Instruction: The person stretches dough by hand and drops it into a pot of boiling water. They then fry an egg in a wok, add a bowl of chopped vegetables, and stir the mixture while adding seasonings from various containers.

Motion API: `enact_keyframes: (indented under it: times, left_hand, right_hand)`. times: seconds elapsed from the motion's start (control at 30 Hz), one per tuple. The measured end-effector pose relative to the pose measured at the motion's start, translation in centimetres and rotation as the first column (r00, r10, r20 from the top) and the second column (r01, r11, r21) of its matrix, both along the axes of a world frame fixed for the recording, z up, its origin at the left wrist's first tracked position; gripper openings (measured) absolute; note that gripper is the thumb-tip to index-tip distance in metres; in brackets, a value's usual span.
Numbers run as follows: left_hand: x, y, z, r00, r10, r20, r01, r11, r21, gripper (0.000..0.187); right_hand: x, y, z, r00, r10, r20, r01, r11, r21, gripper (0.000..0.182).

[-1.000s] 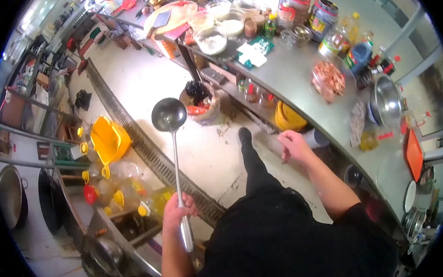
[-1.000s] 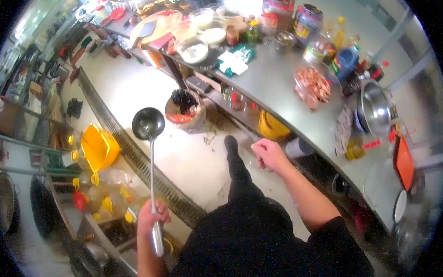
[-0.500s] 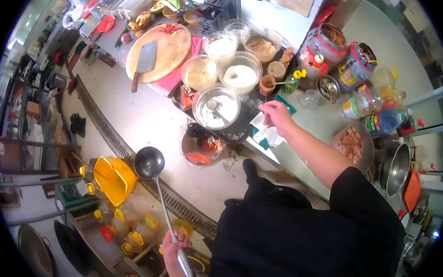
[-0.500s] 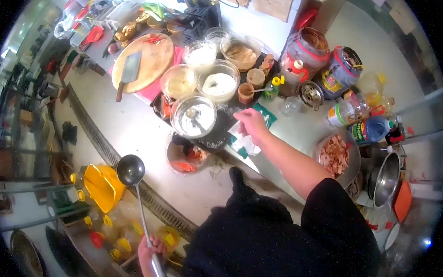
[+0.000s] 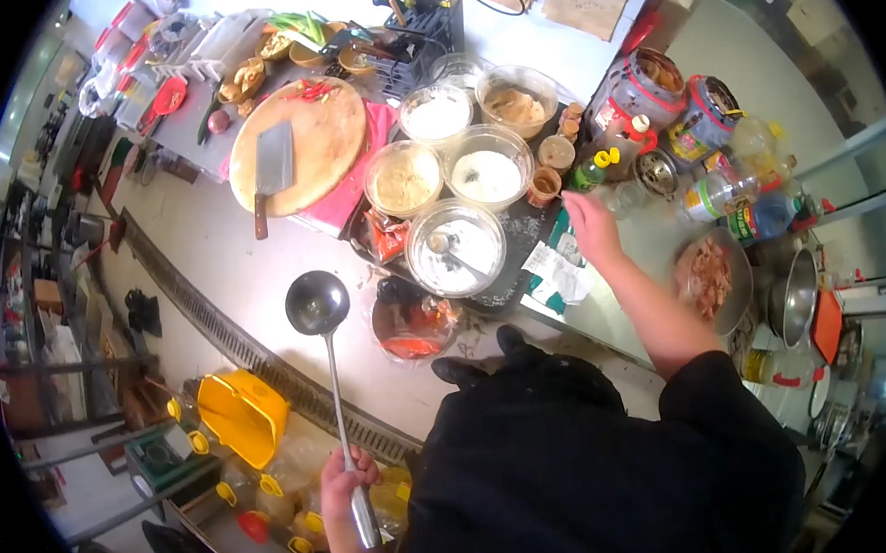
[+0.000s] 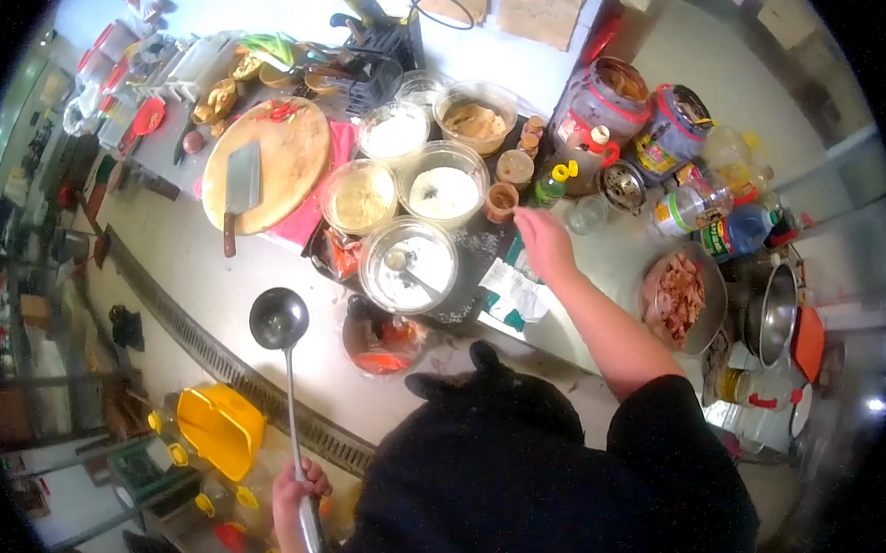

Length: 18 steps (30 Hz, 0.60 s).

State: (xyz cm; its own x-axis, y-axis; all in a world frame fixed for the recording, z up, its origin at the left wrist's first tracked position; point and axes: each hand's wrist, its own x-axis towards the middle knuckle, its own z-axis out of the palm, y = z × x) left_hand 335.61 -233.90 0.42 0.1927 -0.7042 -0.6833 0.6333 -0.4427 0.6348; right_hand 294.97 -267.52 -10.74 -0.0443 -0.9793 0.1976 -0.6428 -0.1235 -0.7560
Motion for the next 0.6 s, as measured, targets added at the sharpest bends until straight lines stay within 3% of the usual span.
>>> enact_keyframes:
  times: [0.03, 0.07, 0.17, 0.3, 0.37, 0.5, 0.6]
  left_hand:
    - [1.4, -0.3, -0.1, 0.998, -0.064, -0.029, 0.063, 0.998, -0.013, 0.034]
    - [2.7, -0.6, -0.2, 0.99, -0.126, -0.057, 0.125, 0.992, -0.024, 0.035]
    - [5.5, -1.7, -0.1, 0.973, -0.227, -0.051, 0.226, 0.974, -0.025, 0.036]
    - [7.1, -2.3, -0.1, 0.968, -0.25, -0.028, 0.25, 0.968, -0.002, 0.037]
    - [7.2, -2.6, -0.1, 0.949, -0.31, -0.06, 0.307, 0.95, -0.052, 0.035]
    - [6.7, -2.2, -0.4, 0.953, -0.288, -0.091, 0.283, 0.957, -0.069, 0.034]
    - [6.2, -2.2, -0.6, 0.952, -0.287, -0.111, 0.277, 0.956, -0.091, 0.034]
  right_hand:
    - [0.4, 1.3, 0.1, 0.956, 0.069, -0.287, -0.147, 0.955, -0.259, 0.022]
    - [0.9, 2.4, 0.6, 0.947, 0.088, -0.31, -0.145, 0.976, -0.165, 0.022]
    - [1.8, 3.8, 0.2, 0.896, 0.057, -0.439, -0.149, 0.973, -0.178, 0.023]
    - [2.5, 4.5, 0.3, 0.869, 0.003, -0.496, -0.161, 0.947, -0.277, 0.024]
    - [2.2, 4.5, -0.2, 0.852, 0.06, -0.52, -0.161, 0.975, -0.152, 0.025]
    - [1.6, 4.4, -1.1, 0.876, 0.027, -0.482, -0.14, 0.97, -0.199, 0.024]
    - [0.6, 3.6, -1.9, 0.911, -0.042, -0.41, -0.023, 0.988, -0.152, 0.023]
